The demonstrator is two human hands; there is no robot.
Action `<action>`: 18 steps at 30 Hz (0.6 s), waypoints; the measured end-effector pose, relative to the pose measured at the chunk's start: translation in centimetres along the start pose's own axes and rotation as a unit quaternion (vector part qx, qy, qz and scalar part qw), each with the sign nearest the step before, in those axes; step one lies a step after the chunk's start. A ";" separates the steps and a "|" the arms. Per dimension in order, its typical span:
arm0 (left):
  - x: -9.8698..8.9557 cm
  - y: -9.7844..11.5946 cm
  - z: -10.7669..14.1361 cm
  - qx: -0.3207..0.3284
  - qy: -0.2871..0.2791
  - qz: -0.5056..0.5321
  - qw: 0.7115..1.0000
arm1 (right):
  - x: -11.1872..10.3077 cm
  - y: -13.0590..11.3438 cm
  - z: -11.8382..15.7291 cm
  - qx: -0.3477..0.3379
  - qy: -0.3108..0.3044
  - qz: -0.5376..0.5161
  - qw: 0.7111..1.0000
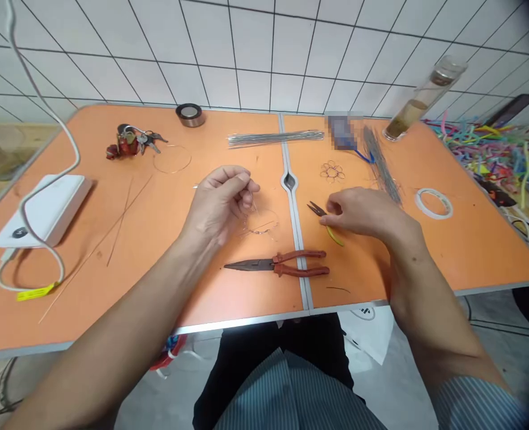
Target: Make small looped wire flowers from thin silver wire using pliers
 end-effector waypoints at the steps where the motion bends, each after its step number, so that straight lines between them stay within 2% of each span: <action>1: 0.0 0.0 -0.1 0.001 0.003 0.003 1.000 | 0.3 -0.1 -0.1 0.001 -0.016 0.013 1.000; 6: -0.1 -0.2 -0.4 -0.016 0.001 0.015 1.000 | 1.3 -0.7 -1.0 -0.014 -0.025 0.029 0.999; 14: -0.3 -0.4 -0.3 -0.029 -0.016 0.011 0.999 | 1.3 -1.7 -1.2 0.001 0.059 -0.021 0.998; 18: -0.3 -0.3 -0.4 -0.024 -0.027 0.000 0.999 | 1.3 -2.1 -1.2 0.018 0.066 -0.063 0.996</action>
Point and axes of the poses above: each hand's wrist, its own z-axis away from the middle knuckle, its own x-axis out of the palm, y = z × x, the point moved 3 cm from there along -z, towards the middle knuckle
